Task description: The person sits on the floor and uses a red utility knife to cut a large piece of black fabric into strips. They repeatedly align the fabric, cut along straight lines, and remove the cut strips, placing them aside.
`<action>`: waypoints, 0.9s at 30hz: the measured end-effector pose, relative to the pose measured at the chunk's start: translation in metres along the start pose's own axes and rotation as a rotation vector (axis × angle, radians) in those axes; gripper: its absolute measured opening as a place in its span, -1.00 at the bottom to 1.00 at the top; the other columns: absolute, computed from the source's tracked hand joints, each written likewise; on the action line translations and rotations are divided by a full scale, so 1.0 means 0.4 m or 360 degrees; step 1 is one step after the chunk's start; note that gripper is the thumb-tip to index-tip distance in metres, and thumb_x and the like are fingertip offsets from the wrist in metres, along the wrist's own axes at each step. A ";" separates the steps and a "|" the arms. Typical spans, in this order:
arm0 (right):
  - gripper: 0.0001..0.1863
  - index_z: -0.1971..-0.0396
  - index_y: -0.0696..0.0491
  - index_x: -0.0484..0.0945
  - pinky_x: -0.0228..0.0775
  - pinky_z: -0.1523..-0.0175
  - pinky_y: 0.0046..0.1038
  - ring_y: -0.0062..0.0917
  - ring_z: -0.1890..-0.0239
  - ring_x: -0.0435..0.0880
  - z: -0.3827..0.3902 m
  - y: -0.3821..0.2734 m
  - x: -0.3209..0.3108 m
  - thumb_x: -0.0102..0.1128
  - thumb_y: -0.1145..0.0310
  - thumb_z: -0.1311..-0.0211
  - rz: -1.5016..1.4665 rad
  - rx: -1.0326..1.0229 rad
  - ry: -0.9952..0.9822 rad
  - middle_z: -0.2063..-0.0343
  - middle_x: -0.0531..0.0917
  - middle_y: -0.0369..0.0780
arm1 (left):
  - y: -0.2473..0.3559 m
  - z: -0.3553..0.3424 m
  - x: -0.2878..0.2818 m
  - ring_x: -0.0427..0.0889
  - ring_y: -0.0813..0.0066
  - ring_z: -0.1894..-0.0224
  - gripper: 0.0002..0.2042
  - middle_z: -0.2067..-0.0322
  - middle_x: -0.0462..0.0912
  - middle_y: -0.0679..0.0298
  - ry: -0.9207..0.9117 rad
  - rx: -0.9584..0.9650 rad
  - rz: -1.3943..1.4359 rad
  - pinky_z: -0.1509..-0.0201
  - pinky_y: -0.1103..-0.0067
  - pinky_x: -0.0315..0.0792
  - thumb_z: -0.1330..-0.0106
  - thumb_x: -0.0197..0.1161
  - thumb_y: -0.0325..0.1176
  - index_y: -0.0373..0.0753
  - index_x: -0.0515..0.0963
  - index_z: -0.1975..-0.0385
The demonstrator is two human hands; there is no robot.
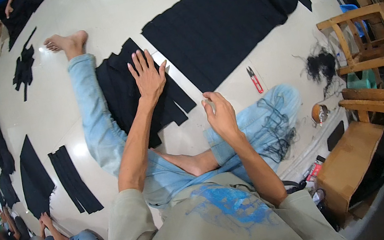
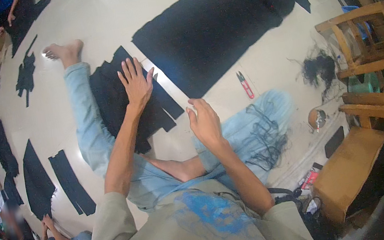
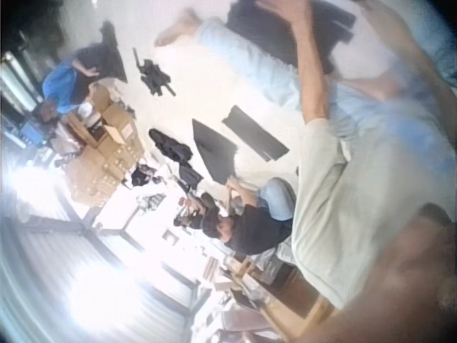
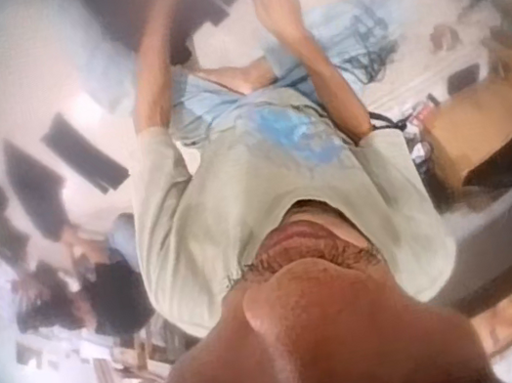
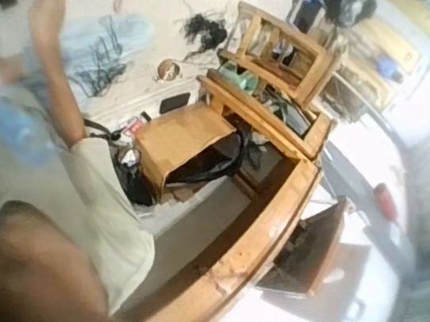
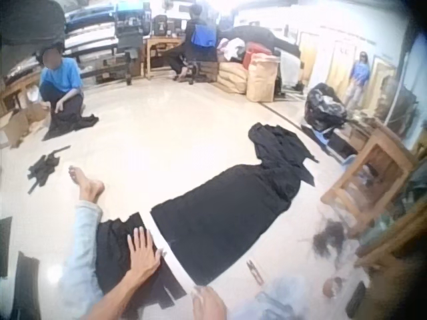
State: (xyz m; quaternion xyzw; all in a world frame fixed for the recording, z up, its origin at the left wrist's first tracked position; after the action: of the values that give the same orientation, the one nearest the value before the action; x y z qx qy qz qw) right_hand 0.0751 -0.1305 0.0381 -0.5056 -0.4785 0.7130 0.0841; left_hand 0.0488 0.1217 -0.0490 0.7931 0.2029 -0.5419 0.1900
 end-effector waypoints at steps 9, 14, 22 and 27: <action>-0.78 0.13 0.23 0.57 0.54 0.10 -0.25 -0.19 0.29 0.75 -0.004 0.236 -0.013 0.11 0.58 -0.24 -0.0445 0.0586 0.0420 0.39 0.73 -0.02 | 0.367 0.016 -0.065 -0.06 -0.06 -0.56 -0.21 -0.51 0.01 -0.08 -0.0456 0.0573 0.0727 -0.58 0.09 -0.15 -0.33 0.27 -0.09 -0.26 0.10 -0.49; -0.80 0.14 0.19 0.58 0.54 0.13 -0.25 -0.23 0.29 0.74 -0.037 0.248 -0.005 0.14 0.53 -0.25 -0.0223 0.0459 0.0385 0.34 0.72 -0.04 | 0.389 0.144 -0.120 0.26 -0.01 -0.37 -0.28 -0.34 0.27 -0.03 -0.0784 0.0437 0.0981 -0.42 0.15 0.17 -0.20 0.38 -0.27 -0.25 0.26 -0.38; -0.83 0.18 0.13 0.57 0.53 0.16 -0.20 -0.20 0.26 0.73 -0.035 0.213 0.008 0.25 0.42 -0.27 -0.0075 0.0345 0.0454 0.30 0.70 -0.10 | 0.333 0.129 -0.078 0.47 0.15 0.14 -0.76 0.22 0.53 0.15 -0.0558 0.0201 0.1456 0.00 0.32 0.35 -0.18 0.26 -0.56 -0.32 0.65 0.14; -0.81 0.21 0.15 0.57 0.53 0.17 -0.17 -0.16 0.26 0.73 -0.049 0.190 0.002 0.27 0.36 -0.28 0.0096 0.0285 0.0448 0.29 0.70 -0.09 | 0.335 0.118 -0.068 0.47 0.18 0.17 -0.77 0.30 0.58 0.19 -0.0670 0.0112 0.1536 0.02 0.34 0.34 -0.18 0.24 -0.49 -0.28 0.71 0.18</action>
State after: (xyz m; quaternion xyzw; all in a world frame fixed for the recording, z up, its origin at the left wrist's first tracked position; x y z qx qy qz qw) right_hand 0.1178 -0.1583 -0.0213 -0.6051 -0.3811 0.6772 0.1736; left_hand 0.0737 -0.0194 -0.0288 0.6763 -0.2462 -0.5469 0.4277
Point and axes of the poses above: each hand's wrist, its own z-axis away from the middle knuckle, its own x-axis out of the palm, y = z × x, the point moved 7 cm from there along -z, towards the middle knuckle
